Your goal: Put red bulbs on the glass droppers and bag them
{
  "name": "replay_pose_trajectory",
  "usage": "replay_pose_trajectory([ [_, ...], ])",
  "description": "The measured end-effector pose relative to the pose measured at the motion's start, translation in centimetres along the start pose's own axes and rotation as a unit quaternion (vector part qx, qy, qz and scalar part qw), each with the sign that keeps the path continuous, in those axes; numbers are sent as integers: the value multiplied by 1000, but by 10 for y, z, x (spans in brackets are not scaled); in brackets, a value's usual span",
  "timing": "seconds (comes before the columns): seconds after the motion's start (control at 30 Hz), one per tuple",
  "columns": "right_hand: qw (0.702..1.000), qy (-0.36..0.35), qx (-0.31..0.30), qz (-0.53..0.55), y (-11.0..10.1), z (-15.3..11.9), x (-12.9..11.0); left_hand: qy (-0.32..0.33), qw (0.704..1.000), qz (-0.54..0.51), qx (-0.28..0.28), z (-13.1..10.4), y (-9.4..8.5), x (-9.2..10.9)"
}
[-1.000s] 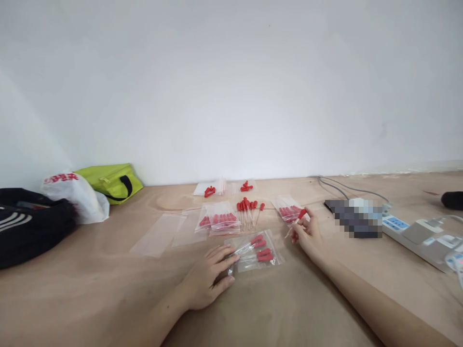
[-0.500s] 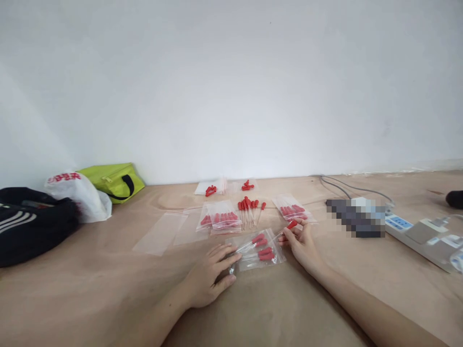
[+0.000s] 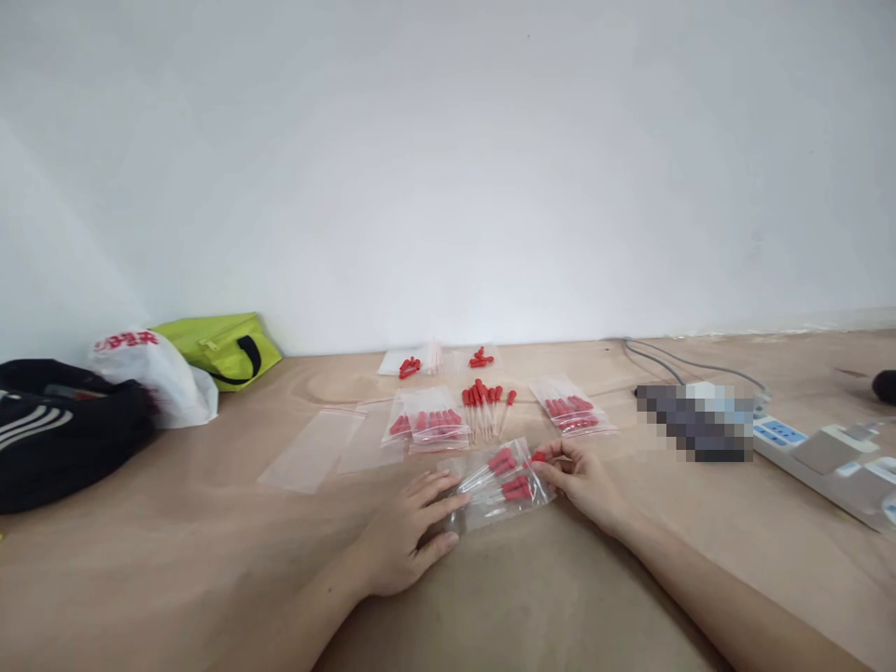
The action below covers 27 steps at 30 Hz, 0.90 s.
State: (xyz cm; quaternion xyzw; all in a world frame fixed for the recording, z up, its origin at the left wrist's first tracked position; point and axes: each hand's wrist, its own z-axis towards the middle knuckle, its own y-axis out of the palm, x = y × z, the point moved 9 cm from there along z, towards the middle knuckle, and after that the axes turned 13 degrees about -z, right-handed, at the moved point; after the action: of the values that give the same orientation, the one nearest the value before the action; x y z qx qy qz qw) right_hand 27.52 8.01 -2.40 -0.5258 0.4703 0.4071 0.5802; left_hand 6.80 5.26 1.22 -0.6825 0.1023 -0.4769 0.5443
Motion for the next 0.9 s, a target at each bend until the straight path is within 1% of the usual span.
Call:
replay_pose_trajectory([
  [0.13,995,14,-93,-17,16,0,-1,12,1000,-11,10,0,-2,3],
  [0.2,990,0,-140,-23,25,-1,-4,8,1000,-14,2,0,-2,3],
  [0.27,985,-24,-169,-38,31,-1,-7,5,1000,-15,-3,1,-2,4],
  [0.33,985,-36,-159,-49,30,1,-7,9,1000,-18,-2,1,-3,5],
  [0.4,990,-29,-127,-55,24,4,-4,11,1000,-22,-1,1,-3,6],
  [0.47,992,-15,-114,-60,20,5,-2,11,1000,-26,-2,1,-2,6],
  [0.63,985,11,-171,-33,26,-2,-8,4,1000,-16,-8,0,-2,7],
  [0.67,984,17,-172,-33,25,-3,-9,3,1000,-11,-10,0,-2,7],
  [0.7,986,24,-160,-38,23,-2,-10,4,1000,-8,-12,0,-2,7],
  [0.73,989,32,-134,-47,18,0,-9,5,1000,-6,-12,0,-1,8],
  [0.83,995,61,-21,-81,-1,5,-3,10,1000,-12,-1,-1,-3,8],
  [0.87,994,62,6,-90,-4,7,-1,13,1000,-14,0,-1,-3,8],
  [0.9,994,54,18,-98,-5,8,-1,17,1000,-16,0,0,-3,8],
])
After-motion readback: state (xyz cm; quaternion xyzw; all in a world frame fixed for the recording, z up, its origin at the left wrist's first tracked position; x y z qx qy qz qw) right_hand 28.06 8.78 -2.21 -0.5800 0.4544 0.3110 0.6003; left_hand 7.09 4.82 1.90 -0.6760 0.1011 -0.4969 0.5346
